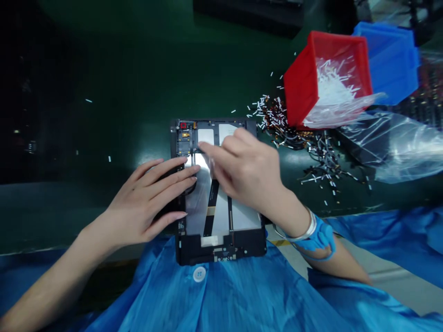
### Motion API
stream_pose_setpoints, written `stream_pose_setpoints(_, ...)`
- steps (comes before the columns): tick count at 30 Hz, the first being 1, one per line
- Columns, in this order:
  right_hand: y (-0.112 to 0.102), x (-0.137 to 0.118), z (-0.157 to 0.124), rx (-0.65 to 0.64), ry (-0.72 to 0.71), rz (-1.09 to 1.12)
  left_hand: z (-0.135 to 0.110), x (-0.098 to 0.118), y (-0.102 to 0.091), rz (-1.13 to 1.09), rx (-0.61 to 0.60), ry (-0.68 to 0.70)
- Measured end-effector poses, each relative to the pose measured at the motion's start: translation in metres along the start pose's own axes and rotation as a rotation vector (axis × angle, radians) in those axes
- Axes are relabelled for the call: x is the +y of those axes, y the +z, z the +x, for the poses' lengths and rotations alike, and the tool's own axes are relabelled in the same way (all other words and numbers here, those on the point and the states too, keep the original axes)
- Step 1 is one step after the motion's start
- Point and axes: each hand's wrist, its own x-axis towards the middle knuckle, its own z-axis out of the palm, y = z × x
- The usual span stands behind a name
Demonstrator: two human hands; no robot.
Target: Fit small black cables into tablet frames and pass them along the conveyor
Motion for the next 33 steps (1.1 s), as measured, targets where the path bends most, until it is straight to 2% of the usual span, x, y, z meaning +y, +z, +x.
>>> stream_pose_setpoints(3, 0.005, -0.004, 0.000, -0.109, -0.085, -0.048, -0.008, 0.006, -0.002, -0.119, 0.149, -0.115)
stream_pose_setpoints(6, 0.001, -0.003, -0.008, -0.106, -0.024, -0.041, -0.022, 0.023, 0.006, -0.126, 0.344, -0.309)
stream_pose_setpoints(8, -0.006, 0.001, -0.023, 0.005, 0.092, -0.012, -0.033, 0.040, 0.017, -0.072, 0.374, -0.435)
stream_pose_setpoints(10, -0.013, 0.004, -0.045, 0.135, 0.292, -0.042, -0.041, 0.059, 0.029, -0.007, 0.341, -0.548)
stream_pose_setpoints(11, -0.015, 0.005, -0.057, 0.168, 0.394, -0.072, -0.044, 0.068, 0.035, 0.006, 0.316, -0.588)
stream_pose_setpoints(12, -0.015, 0.004, -0.068, 0.121, 0.472, -0.076, -0.046, 0.076, 0.039, -0.004, 0.290, -0.618)
stream_pose_setpoints(15, -0.013, -0.001, -0.087, -0.125, 0.602, 0.170, -0.049, 0.090, 0.039, -0.163, 0.245, -0.672)
stream_pose_setpoints(17, -0.011, -0.004, -0.083, -0.212, 0.646, 0.438, -0.050, 0.092, 0.030, -0.314, 0.259, -0.705)
stream_pose_setpoints(19, -0.012, -0.002, -0.068, -0.211, 0.643, 0.695, -0.047, 0.089, 0.015, -0.487, 0.326, -0.744)
stream_pose_setpoints(21, -0.016, 0.003, -0.051, -0.148, 0.591, 0.914, -0.038, 0.081, -0.003, -0.643, 0.448, -0.796)
stream_pose_setpoints(24, -0.022, 0.013, -0.035, 0.025, 0.503, 1.018, -0.005, 0.046, -0.031, -0.748, 0.765, -0.810)
stream_pose_setpoints(26, -0.022, 0.019, -0.033, 0.164, 0.485, 0.916, 0.023, 0.001, -0.049, -0.725, 0.961, -0.738)
stream_pose_setpoints(27, -0.021, 0.022, -0.034, 0.232, 0.482, 0.836, 0.036, -0.030, -0.058, -0.680, 0.993, -0.683)
stream_pose_setpoints(29, -0.015, 0.026, -0.037, 0.325, 0.457, 0.675, 0.060, -0.099, -0.074, -0.429, 1.001, -0.564)
stream_pose_setpoints(31, -0.008, 0.030, -0.040, 0.346, 0.399, 0.545, 0.081, -0.169, -0.089, -0.153, 0.823, -0.538)
stream_pose_setpoints(33, -0.005, 0.031, -0.040, 0.337, 0.330, 0.459, 0.102, -0.223, -0.100, -0.047, 0.758, -0.535)
